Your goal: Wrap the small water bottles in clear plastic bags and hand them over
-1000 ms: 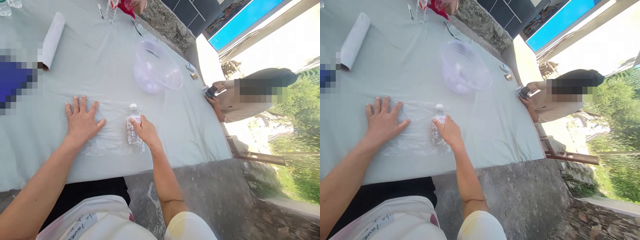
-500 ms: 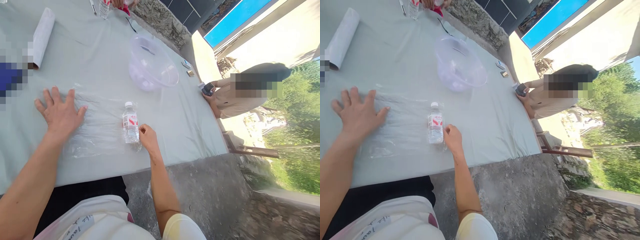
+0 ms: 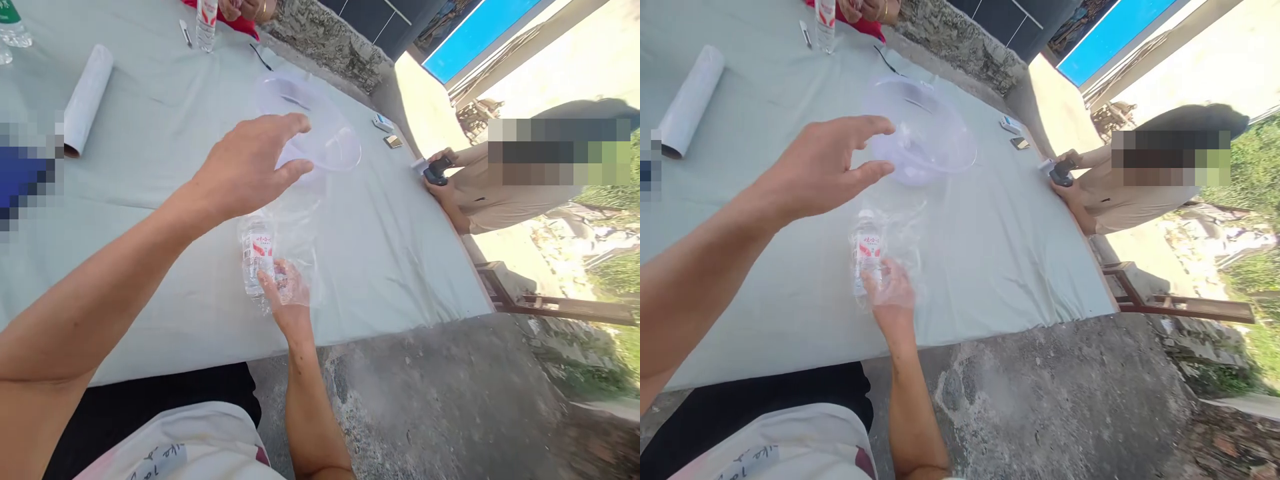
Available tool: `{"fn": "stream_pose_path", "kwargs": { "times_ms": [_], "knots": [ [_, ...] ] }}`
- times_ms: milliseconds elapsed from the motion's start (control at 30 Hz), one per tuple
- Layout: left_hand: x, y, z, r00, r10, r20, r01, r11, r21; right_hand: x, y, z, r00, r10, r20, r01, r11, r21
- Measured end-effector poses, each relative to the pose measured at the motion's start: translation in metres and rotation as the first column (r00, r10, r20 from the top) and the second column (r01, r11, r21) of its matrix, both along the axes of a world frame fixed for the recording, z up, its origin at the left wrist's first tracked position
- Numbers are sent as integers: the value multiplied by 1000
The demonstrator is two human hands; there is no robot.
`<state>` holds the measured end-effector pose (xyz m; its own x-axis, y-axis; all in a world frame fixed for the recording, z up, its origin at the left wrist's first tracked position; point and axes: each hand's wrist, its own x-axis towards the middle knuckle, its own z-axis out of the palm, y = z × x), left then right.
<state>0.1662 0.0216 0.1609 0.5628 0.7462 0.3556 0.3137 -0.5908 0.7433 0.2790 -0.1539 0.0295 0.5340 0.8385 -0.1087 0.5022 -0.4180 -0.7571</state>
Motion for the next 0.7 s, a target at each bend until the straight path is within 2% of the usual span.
{"fn": "stream_pose_path", "kwargs": {
  "times_ms": [67,100,167,233,300,333,367,400,467,567,700],
  "knots": [
    [0,-3,-16,976,56,211,-36,995,-97,-6,-2,-2,999,-30,16,30,1000,-1],
    [-4,-6,-29,952,136,273,-93,982,-165,-8,-2,-3,999,-36,7,36,999,7],
    [-18,-12,-63,920,303,246,-215,920,-328,-9,-3,-7,999,-41,-31,42,998,39],
    [-32,-22,-96,911,390,136,-275,818,-506,-8,-3,-10,996,-38,-82,44,997,70],
    [-40,-38,-117,937,349,-16,-280,721,-634,-7,-4,-12,990,-36,-137,48,995,89],
    [-42,-48,-122,952,298,-65,-261,685,-680,-7,-5,-13,988,-32,-150,48,994,103],
    [-42,-58,-125,971,225,-84,-217,673,-707,-8,-5,-12,988,-27,-149,45,992,121],
    [-40,-69,-124,982,167,-87,-178,676,-715,-10,-6,-11,990,-17,-138,37,989,143],
    [-35,-87,-120,993,87,-80,-118,729,-674,-15,-7,-8,995,11,-103,9,981,192],
    [-31,-108,-114,992,52,-116,-107,834,-541,-20,-6,-3,992,63,-111,-31,962,272],
    [-34,-128,-119,980,-5,-198,-80,903,-422,-20,-3,-3,986,122,-117,-72,929,362]
  ]
}}
